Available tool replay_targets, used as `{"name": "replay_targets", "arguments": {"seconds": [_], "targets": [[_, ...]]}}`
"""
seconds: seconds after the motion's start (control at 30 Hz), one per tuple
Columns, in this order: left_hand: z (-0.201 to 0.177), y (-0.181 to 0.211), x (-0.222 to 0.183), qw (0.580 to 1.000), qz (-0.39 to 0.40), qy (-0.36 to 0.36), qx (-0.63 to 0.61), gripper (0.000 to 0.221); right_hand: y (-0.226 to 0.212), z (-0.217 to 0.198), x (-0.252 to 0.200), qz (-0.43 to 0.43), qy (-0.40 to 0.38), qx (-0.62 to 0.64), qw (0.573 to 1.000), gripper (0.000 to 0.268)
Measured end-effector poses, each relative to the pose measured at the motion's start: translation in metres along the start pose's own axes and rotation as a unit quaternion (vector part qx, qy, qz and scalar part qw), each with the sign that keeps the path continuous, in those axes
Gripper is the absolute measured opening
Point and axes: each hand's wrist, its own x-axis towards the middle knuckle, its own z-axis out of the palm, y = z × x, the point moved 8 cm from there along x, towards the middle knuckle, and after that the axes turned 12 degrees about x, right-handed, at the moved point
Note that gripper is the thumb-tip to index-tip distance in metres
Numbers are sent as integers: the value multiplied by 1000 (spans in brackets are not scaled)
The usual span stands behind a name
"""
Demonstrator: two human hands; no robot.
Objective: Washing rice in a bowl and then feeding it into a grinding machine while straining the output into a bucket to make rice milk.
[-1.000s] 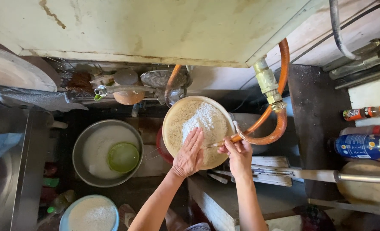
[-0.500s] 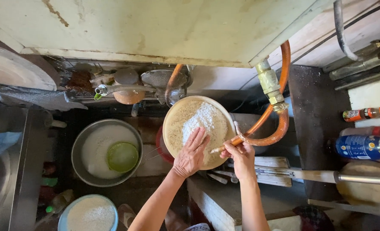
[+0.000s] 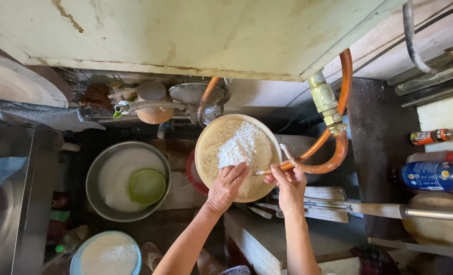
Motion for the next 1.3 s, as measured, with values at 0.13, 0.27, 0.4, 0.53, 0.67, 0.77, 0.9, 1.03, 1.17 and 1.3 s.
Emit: {"name": "replay_targets", "arguments": {"seconds": [0.13, 0.27, 0.4, 0.53, 0.67, 0.77, 0.9, 1.03, 1.17, 1.3], "targets": [[-15, 5, 11, 999, 13, 30, -7, 48, 0, -1, -1, -3, -5, -2, 1000, 27], [-30, 11, 25, 999, 16, 46, -11, 44, 6, -5, 1, -1, -11, -4, 1000, 27], [-23, 11, 21, 999, 27, 32, 23, 42, -4, 6, -5, 12, -12, -10, 1000, 26], [-16, 7, 15, 999, 27, 36, 30, 43, -7, 5, -7, 10, -9, -15, 1000, 28], [-28, 13, 24, 999, 29, 38, 24, 38, -6, 1, -5, 9, -4, -28, 1000, 27], [-26, 11, 21, 999, 24, 35, 5, 39, -7, 4, -9, 13, 4, -23, 1000, 29], [-37, 16, 28, 998, 43, 45, -15, 41, -4, 9, -13, 16, 15, -13, 1000, 31], [-37, 14, 26, 997, 36, 61, -13, 41, -12, 7, -9, 4, 27, -58, 998, 32], [-17, 9, 8, 998, 36, 53, -15, 40, -8, -19, 3, -47, 76, -143, 986, 31], [-29, 13, 18, 998, 27, 61, -18, 39, -6, -28, 15, -81, 135, -202, 967, 21]]}}
